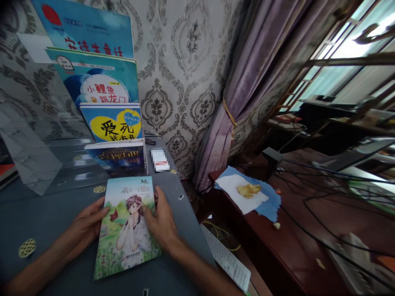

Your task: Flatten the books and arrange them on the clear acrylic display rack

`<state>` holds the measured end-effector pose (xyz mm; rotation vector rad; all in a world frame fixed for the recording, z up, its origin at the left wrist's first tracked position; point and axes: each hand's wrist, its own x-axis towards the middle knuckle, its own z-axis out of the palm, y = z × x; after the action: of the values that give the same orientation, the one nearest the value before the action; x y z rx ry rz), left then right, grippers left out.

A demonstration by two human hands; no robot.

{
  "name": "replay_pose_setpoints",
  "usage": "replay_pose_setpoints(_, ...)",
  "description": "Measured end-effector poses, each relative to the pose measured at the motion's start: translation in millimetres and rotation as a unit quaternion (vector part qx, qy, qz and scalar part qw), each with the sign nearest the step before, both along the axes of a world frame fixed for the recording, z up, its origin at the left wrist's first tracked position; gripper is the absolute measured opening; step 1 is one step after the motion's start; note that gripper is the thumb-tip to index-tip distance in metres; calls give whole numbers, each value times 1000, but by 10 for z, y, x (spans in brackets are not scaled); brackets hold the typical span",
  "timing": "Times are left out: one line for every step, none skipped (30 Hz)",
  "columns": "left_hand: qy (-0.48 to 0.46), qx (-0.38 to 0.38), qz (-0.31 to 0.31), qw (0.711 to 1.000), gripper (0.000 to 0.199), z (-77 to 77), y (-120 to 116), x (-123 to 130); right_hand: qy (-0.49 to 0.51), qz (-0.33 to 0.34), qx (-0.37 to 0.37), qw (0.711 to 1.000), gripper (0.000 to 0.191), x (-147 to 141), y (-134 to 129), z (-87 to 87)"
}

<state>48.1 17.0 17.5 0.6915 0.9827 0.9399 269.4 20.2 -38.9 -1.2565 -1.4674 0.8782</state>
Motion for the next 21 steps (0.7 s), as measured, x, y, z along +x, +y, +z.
replay_pose_setpoints(1,8,2,1000,92,15,3,-5,53,12,-33,998,68,20,32,28)
replay_pose_setpoints(4,20,2,1000,91,32,6,-10,102,31,-69,992,68,40,56,71)
replay_pose_setpoints(8,33,-2,999,90,53,8,-16,144,59,-103,982,66,58,73,126)
replay_pose_setpoints(16,49,-7,999,89,79,10,-23,179,92,-132,971,61,71,79,191)
replay_pose_setpoints(27,68,-15,997,88,111,11,-33,204,125,-151,959,56,79,77,264)
replay_pose_setpoints(41,90,-22,995,87,149,12,-47,220,152,-159,950,52,82,67,340)
replay_pose_setpoints(59,113,-27,991,86,193,12,-65,225,167,-151,948,48,81,51,418)
replay_pose_setpoints(79,140,-27,987,84,239,9,-88,218,166,-126,953,45,76,32,493)
replay_pose_setpoints(100,170,-23,980,82,286,4,-112,197,153,-86,965,40,69,12,564)
replay_pose_setpoints(122,201,-14,972,80,326,-6,-136,161,135,-37,977,35,60,-7,627)
replay_pose_setpoints(144,231,0,962,78,356,-21,-156,113,114,16,987,29,49,-24,677)
replay_pose_setpoints(169,259,19,951,76,369,-41,-170,61,91,68,992,24,36,-38,712)
replay_pose_setpoints(195,284,40,938,75,360,-66,-175,10,70,115,991,20,21,-51,728)
replay_pose_setpoints(220,301,62,926,75,326,-92,-171,-35,52,153,986,18,1,-60,722)
replay_pose_setpoints(243,310,82,915,75,268,-118,-159,-69,36,183,980,17,-20,-69,696)
replay_pose_setpoints(261,312,99,908,75,186,-142,-143,-91,24,206,974,16,-44,-76,650)
replay_pose_setpoints(274,307,109,905,75,85,-161,-125,-103,15,225,969,15,-67,-82,591)
replay_pose_setpoints(283,299,113,904,75,-27,-176,-109,-109,7,240,965,15,-88,-89,523)
replay_pose_setpoints(292,288,112,905,72,-142,-184,-98,-112,3,252,961,15,-105,-97,455)
replay_pose_setpoints(304,282,104,904,69,-254,-187,-95,-115,1,260,959,14,-118,-105,393)
replay_pose_setpoints(318,282,91,901,65,-355,-185,-98,-121,3,264,957,14,-126,-115,341)
